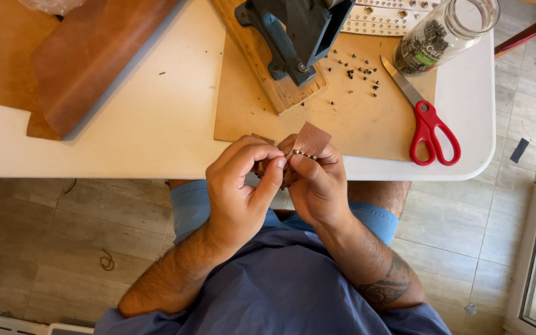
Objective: Manually inserting metal studs into pre-punched holes in a leather strap at a workshop table.
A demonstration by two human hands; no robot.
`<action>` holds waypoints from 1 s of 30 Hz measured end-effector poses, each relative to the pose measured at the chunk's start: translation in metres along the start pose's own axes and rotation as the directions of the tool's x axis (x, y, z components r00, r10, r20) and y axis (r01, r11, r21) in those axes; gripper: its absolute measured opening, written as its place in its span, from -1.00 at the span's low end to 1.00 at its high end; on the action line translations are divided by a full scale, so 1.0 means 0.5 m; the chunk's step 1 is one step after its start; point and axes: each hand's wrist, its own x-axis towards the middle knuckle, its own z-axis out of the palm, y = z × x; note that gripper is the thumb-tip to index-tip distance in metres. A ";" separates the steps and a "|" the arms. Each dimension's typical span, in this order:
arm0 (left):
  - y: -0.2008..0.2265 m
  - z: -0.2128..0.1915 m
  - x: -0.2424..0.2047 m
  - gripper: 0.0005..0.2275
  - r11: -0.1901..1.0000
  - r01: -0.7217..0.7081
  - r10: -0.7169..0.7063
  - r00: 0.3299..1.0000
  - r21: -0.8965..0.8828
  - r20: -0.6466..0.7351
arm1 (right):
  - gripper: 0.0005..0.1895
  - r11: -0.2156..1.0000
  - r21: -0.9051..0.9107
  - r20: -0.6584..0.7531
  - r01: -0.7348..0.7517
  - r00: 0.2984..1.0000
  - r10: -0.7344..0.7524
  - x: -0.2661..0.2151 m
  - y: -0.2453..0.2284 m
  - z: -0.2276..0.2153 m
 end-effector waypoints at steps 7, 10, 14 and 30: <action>0.006 -0.011 0.014 -0.97 0.981 -0.130 0.129 0.992 0.143 0.013 | -0.89 0.991 -0.115 0.025 0.063 0.998 -0.061 0.001 -0.001 0.004; 0.005 -0.019 0.020 -0.96 0.978 -0.133 0.129 0.991 0.162 0.036 | -0.89 0.980 -0.182 0.027 0.082 0.997 -0.078 0.004 0.008 -0.021; 0.000 -0.025 0.028 -0.96 0.981 -0.126 0.119 0.991 0.149 0.055 | -0.87 0.978 -0.191 0.033 0.085 0.996 -0.080 0.000 0.017 -0.034; -0.007 -0.005 0.003 -0.95 0.967 -0.157 0.148 0.987 0.200 0.057 | -0.92 0.976 -0.188 0.068 0.114 0.992 -0.103 0.002 0.013 -0.021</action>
